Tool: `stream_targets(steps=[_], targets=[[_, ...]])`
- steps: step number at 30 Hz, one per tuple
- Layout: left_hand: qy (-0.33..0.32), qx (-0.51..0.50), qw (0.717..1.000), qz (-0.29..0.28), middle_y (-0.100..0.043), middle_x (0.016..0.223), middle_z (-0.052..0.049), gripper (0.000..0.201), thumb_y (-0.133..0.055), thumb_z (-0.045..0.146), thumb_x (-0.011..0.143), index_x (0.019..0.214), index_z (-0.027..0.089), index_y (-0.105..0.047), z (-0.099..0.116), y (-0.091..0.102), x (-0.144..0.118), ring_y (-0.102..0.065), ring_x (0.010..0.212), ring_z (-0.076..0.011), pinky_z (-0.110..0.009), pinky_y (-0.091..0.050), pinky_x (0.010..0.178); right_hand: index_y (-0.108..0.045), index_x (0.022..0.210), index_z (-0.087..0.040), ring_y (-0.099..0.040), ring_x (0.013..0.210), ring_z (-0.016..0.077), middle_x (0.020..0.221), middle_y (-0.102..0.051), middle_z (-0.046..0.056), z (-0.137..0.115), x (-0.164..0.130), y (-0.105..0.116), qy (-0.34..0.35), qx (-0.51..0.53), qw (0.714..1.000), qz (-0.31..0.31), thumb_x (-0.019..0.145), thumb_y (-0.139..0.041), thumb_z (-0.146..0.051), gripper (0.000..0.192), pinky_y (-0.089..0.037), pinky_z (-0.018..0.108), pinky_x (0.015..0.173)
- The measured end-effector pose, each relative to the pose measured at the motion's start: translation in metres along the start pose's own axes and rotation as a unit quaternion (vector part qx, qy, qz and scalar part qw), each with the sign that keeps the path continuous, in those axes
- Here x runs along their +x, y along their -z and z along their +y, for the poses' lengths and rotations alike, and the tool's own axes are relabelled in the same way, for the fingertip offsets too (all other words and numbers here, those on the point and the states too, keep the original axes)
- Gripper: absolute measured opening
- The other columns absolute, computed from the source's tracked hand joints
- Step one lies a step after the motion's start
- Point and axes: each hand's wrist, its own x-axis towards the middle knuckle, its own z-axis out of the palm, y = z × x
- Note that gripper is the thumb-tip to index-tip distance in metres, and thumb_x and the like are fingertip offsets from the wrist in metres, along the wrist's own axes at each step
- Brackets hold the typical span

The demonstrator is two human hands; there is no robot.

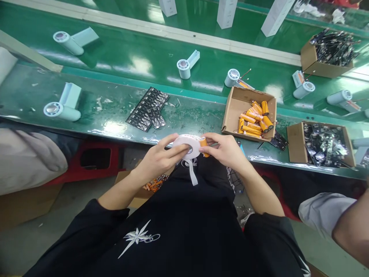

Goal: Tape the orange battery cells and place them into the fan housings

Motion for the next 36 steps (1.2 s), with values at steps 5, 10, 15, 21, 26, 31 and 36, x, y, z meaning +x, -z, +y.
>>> stream_targets(steps=[5, 10, 15, 21, 26, 31, 36], targets=[[0.043, 0.011, 0.998, 0.043, -0.081, 0.128, -0.002, 0.036, -0.071, 0.011, 0.102, 0.137, 0.022, -0.073, 0.005, -0.008, 0.006, -0.064, 0.114, -0.0226, -0.038, -0.058, 0.1, -0.084, 0.119, -0.022, -0.083, 0.096, 0.0293, 0.103, -0.085, 0.007, 0.017, 0.01, -0.011, -0.011, 0.121, 0.986, 0.113, 0.077, -0.098, -0.056, 0.056, -0.073, 0.041, 0.089], [0.069, 0.01, 0.995, 0.065, -0.082, 0.111, -0.003, 0.039, -0.07, 0.015, 0.103, 0.141, 0.024, -0.071, 0.013, -0.019, 0.011, -0.062, 0.099, -0.022, -0.039, -0.052, 0.089, -0.084, 0.122, -0.023, -0.081, 0.108, 0.03, 0.114, -0.084, 0.008, 0.027, 0.02, -0.027, -0.006, 0.197, 0.96, 0.199, 0.075, -0.098, -0.058, 0.06, -0.071, 0.042, 0.095], [0.003, -0.072, 0.994, 0.077, -0.076, 0.087, -0.003, 0.026, -0.076, 0.022, 0.102, 0.127, 0.018, -0.074, 0.02, -0.008, 0.005, -0.061, 0.09, -0.0199, -0.035, -0.048, 0.076, -0.083, 0.128, -0.02, -0.08, 0.082, 0.0228, 0.091, -0.084, 0.002, 0.01, 0.009, -0.012, -0.021, 0.177, 0.98, 0.084, 0.072, -0.101, -0.045, 0.063, -0.071, 0.033, 0.078], [-0.033, -0.156, 0.981, 0.113, -0.072, 0.08, 0.0, 0.011, -0.073, 0.02, 0.102, 0.112, 0.02, -0.076, 0.033, 0.016, -0.002, -0.057, 0.079, -0.0157, -0.033, -0.045, 0.067, -0.082, 0.132, -0.031, -0.071, 0.058, 0.0134, 0.081, -0.083, -0.004, -0.034, -0.032, -0.006, 0.138, 0.103, 0.98, 0.095, 0.089, -0.094, -0.031, 0.045, -0.062, 0.021, 0.056], [-0.162, -0.251, 0.95, 0.092, -0.071, 0.089, 0.003, 0.011, -0.073, 0.021, 0.102, 0.097, 0.028, -0.08, 0.06, 0.018, -0.002, -0.059, 0.089, -0.0142, -0.028, -0.058, 0.085, -0.087, 0.115, -0.035, -0.072, 0.059, 0.0132, 0.085, -0.083, -0.004, -0.026, -0.04, 0.022, 0.206, 0.071, 0.932, 0.29, 0.086, -0.098, -0.028, 0.031, -0.063, 0.022, 0.056], [0.017, -0.137, 0.988, 0.074, -0.077, 0.101, -0.005, 0.029, -0.078, 0.014, 0.095, 0.123, 0.022, -0.078, 0.003, -0.026, 0.0, -0.062, 0.112, -0.0246, -0.042, -0.059, 0.101, -0.088, 0.099, -0.032, -0.068, 0.054, 0.0129, 0.077, -0.078, -0.004, 0.004, -0.031, 0.052, 0.231, 0.162, 0.816, 0.505, 0.078, -0.102, -0.046, 0.029, -0.059, 0.023, 0.049], [0.088, -0.127, 0.987, -0.036, -0.073, 0.135, -0.015, 0.04, -0.076, 0.029, 0.1, 0.139, 0.023, -0.072, -0.031, -0.074, 0.005, -0.054, 0.14, -0.0379, -0.064, -0.051, 0.118, -0.088, 0.094, -0.025, -0.077, 0.066, 0.0215, 0.083, -0.083, 0.002, 0.022, -0.047, 0.012, 0.044, 0.128, 0.893, 0.429, 0.076, -0.101, -0.05, 0.034, -0.07, 0.033, 0.06]])
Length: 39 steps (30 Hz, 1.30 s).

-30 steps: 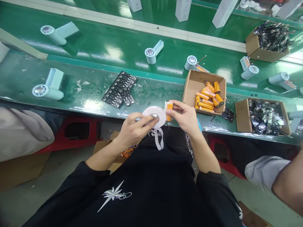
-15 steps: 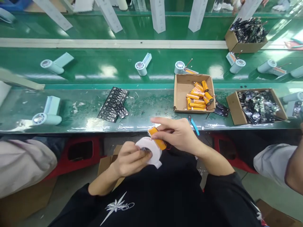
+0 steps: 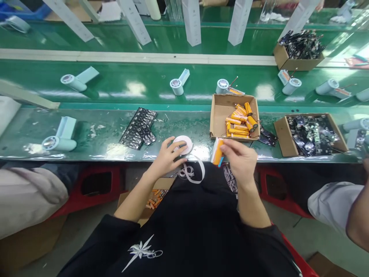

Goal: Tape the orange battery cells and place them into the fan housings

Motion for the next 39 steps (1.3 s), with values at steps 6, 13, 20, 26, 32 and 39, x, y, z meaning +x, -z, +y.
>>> stream_targets(steps=[6, 13, 20, 26, 32, 39], targets=[[-0.092, -0.003, 0.987, 0.134, -0.075, 0.134, -0.009, 0.047, -0.087, 0.037, 0.093, 0.137, 0.034, -0.072, 0.066, -0.006, -0.003, -0.055, 0.14, -0.0303, -0.052, -0.055, 0.116, -0.089, 0.09, -0.026, -0.078, 0.066, 0.0231, 0.088, -0.085, 0.005, 0.011, -0.034, -0.011, -0.083, -0.043, 0.991, -0.091, 0.08, -0.095, -0.052, 0.029, -0.071, 0.035, 0.063], [-0.11, -0.041, 0.986, 0.115, -0.08, 0.12, -0.002, 0.024, -0.082, 0.037, 0.097, 0.121, 0.038, -0.079, 0.076, -0.013, 0.009, -0.06, 0.125, -0.0252, -0.05, -0.054, 0.115, -0.087, 0.101, -0.022, -0.073, 0.057, 0.02, 0.071, -0.079, 0.003, 0.026, -0.038, -0.013, -0.125, -0.059, 0.963, -0.233, 0.092, -0.082, -0.055, 0.034, -0.061, 0.029, 0.056], [-0.003, -0.16, 0.983, 0.094, -0.077, 0.116, -0.01, 0.021, -0.08, 0.045, 0.097, 0.105, 0.025, -0.081, 0.081, -0.004, 0.014, -0.059, 0.121, -0.0271, -0.053, -0.051, 0.113, -0.078, 0.128, -0.023, -0.076, 0.093, 0.0244, 0.113, -0.08, 0.01, 0.023, -0.033, 0.006, -0.001, -0.087, 0.932, -0.352, 0.098, -0.073, -0.043, 0.036, -0.063, 0.034, 0.074], [0.035, -0.193, 0.977, 0.089, -0.07, 0.123, -0.013, 0.015, -0.076, 0.035, 0.096, 0.104, 0.024, -0.082, 0.082, -0.003, 0.018, -0.055, 0.126, -0.0292, -0.054, -0.051, 0.114, -0.052, 0.163, -0.028, -0.074, 0.125, 0.0284, 0.145, -0.072, 0.013, 0.03, -0.04, 0.001, 0.013, -0.031, 0.897, -0.44, 0.098, -0.077, -0.031, 0.07, -0.062, 0.044, 0.106], [0.046, -0.252, 0.966, 0.007, -0.066, 0.137, -0.014, 0.028, -0.077, 0.032, 0.093, 0.12, 0.025, -0.08, 0.078, 0.003, 0.022, -0.058, 0.131, -0.0304, -0.054, -0.051, 0.117, -0.071, 0.147, -0.032, -0.082, 0.101, 0.0262, 0.12, -0.084, 0.008, 0.046, -0.042, -0.001, 0.072, -0.043, 0.921, -0.38, 0.1, -0.08, -0.034, 0.048, -0.068, 0.041, 0.094], [0.041, -0.188, 0.981, -0.023, -0.06, 0.157, -0.016, 0.055, -0.06, 0.045, 0.105, 0.154, 0.02, -0.057, -0.005, 0.002, 0.143, -0.053, 0.147, -0.0321, -0.054, -0.042, 0.128, -0.087, 0.116, -0.032, -0.077, 0.066, 0.0244, 0.088, -0.085, 0.004, 0.034, -0.03, 0.037, 0.06, -0.119, 0.953, -0.272, 0.087, -0.093, -0.049, 0.034, -0.067, 0.035, 0.067]])
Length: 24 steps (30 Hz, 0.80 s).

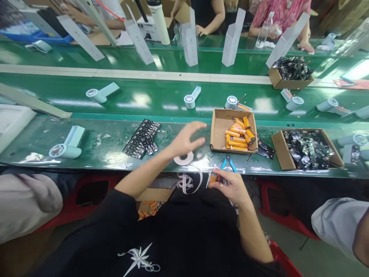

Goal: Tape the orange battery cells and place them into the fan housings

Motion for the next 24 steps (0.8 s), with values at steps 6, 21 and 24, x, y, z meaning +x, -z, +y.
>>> stream_targets(steps=[6, 21, 24], targets=[[0.231, 0.286, 0.928, -0.06, -0.056, 0.158, -0.025, 0.058, -0.054, 0.048, 0.107, 0.153, 0.014, -0.061, -0.077, 0.014, 0.149, -0.047, 0.144, -0.0457, -0.06, -0.042, 0.117, -0.086, 0.108, -0.031, -0.081, 0.071, 0.0303, 0.089, -0.085, 0.006, 0.002, -0.025, 0.025, -0.053, 0.048, 0.996, 0.061, 0.08, -0.099, -0.046, 0.034, -0.07, 0.039, 0.064], [0.048, 0.33, 0.908, -0.253, -0.064, 0.146, -0.019, 0.044, -0.071, 0.017, 0.084, 0.128, 0.017, -0.076, -0.134, 0.059, 0.145, -0.053, 0.14, -0.0329, -0.043, -0.044, 0.118, -0.087, 0.103, -0.027, -0.08, 0.072, 0.029, 0.091, -0.085, 0.008, -0.012, 0.083, 0.097, 0.021, -0.073, 0.996, 0.051, 0.072, -0.102, -0.05, 0.041, -0.068, 0.039, 0.066], [0.058, 0.323, 0.913, -0.244, -0.066, 0.147, -0.019, 0.045, -0.069, 0.015, 0.082, 0.127, 0.017, -0.077, -0.134, 0.051, 0.149, -0.048, 0.145, -0.0347, -0.048, -0.044, 0.118, -0.085, 0.113, -0.027, -0.076, 0.072, 0.0231, 0.092, -0.083, 0.005, -0.029, 0.162, 0.081, 0.065, -0.081, 0.995, 0.002, 0.079, -0.096, -0.05, 0.043, -0.066, 0.037, 0.071]])
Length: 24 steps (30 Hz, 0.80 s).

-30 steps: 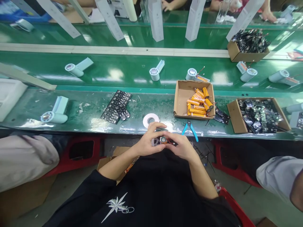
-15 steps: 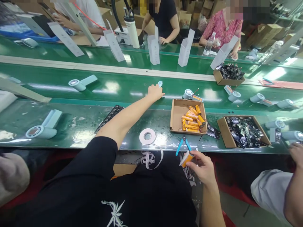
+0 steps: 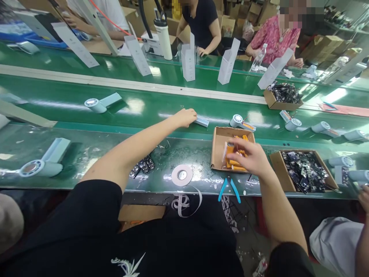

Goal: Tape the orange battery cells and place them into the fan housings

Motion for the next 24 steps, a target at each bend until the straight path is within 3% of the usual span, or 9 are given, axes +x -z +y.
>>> stream_targets(steps=[5, 9, 12, 16, 19, 24], targets=[[0.042, -0.048, 0.998, -0.007, -0.079, 0.118, -0.016, 0.033, -0.067, 0.029, 0.089, 0.115, 0.017, -0.083, -0.003, 0.007, 0.023, -0.068, 0.115, -0.0315, -0.039, -0.053, 0.101, -0.076, 0.118, -0.022, -0.078, 0.085, 0.0218, 0.09, -0.08, 0.002, 0.023, 0.115, -0.05, 0.003, 0.024, 1.0, -0.014, 0.082, -0.091, -0.036, 0.042, -0.064, 0.036, 0.087], [0.065, -0.092, 0.993, 0.016, -0.082, 0.113, -0.007, 0.03, -0.061, 0.033, 0.097, 0.118, 0.026, -0.082, -0.012, 0.008, 0.031, -0.072, 0.109, -0.0258, -0.029, -0.052, 0.093, -0.071, 0.116, -0.021, -0.08, 0.094, 0.0235, 0.095, -0.083, 0.004, 0.057, 0.169, -0.078, -0.035, -0.05, 0.997, -0.054, 0.087, -0.083, -0.022, 0.031, -0.062, 0.036, 0.093], [0.085, -0.118, 0.988, 0.047, -0.081, 0.119, -0.006, 0.029, -0.056, 0.032, 0.103, 0.121, 0.027, -0.078, -0.011, 0.002, 0.031, -0.073, 0.11, -0.0243, -0.027, -0.05, 0.089, -0.069, 0.124, -0.022, -0.08, 0.103, 0.0253, 0.105, -0.084, 0.006, 0.071, 0.186, -0.088, -0.046, -0.193, 0.973, -0.119, 0.094, -0.074, -0.019, 0.03, -0.059, 0.034, 0.092], [0.096, -0.141, 0.983, 0.073, -0.081, 0.119, -0.007, 0.026, -0.054, 0.03, 0.106, 0.118, 0.026, -0.076, -0.004, -0.005, 0.034, -0.074, 0.109, -0.0238, -0.026, -0.047, 0.084, -0.066, 0.136, -0.024, -0.078, 0.109, 0.0274, 0.117, -0.083, 0.008, 0.073, 0.191, -0.096, -0.047, -0.394, 0.889, -0.227, 0.1, -0.063, -0.017, 0.036, -0.056, 0.032, 0.089], [0.105, -0.153, 0.979, 0.086, -0.081, 0.116, -0.009, 0.026, -0.054, 0.027, 0.105, 0.118, 0.025, -0.076, 0.0, -0.008, 0.039, -0.074, 0.106, -0.0247, -0.028, -0.046, 0.082, -0.069, 0.138, -0.026, -0.077, 0.109, 0.0327, 0.118, -0.082, 0.012, 0.071, 0.196, -0.102, -0.049, -0.442, 0.854, -0.27, 0.1, -0.064, -0.019, 0.039, -0.055, 0.035, 0.087], [0.121, -0.175, 0.972, 0.103, -0.08, 0.113, -0.01, 0.026, -0.053, 0.024, 0.105, 0.118, 0.023, -0.076, 0.003, -0.014, 0.05, -0.074, 0.102, -0.025, -0.028, -0.045, 0.079, -0.069, 0.148, -0.034, -0.075, 0.116, 0.0406, 0.128, -0.078, 0.017, 0.066, 0.208, -0.11, -0.055, -0.486, 0.802, -0.342, 0.102, -0.07, -0.04, 0.047, -0.056, 0.042, 0.089]])
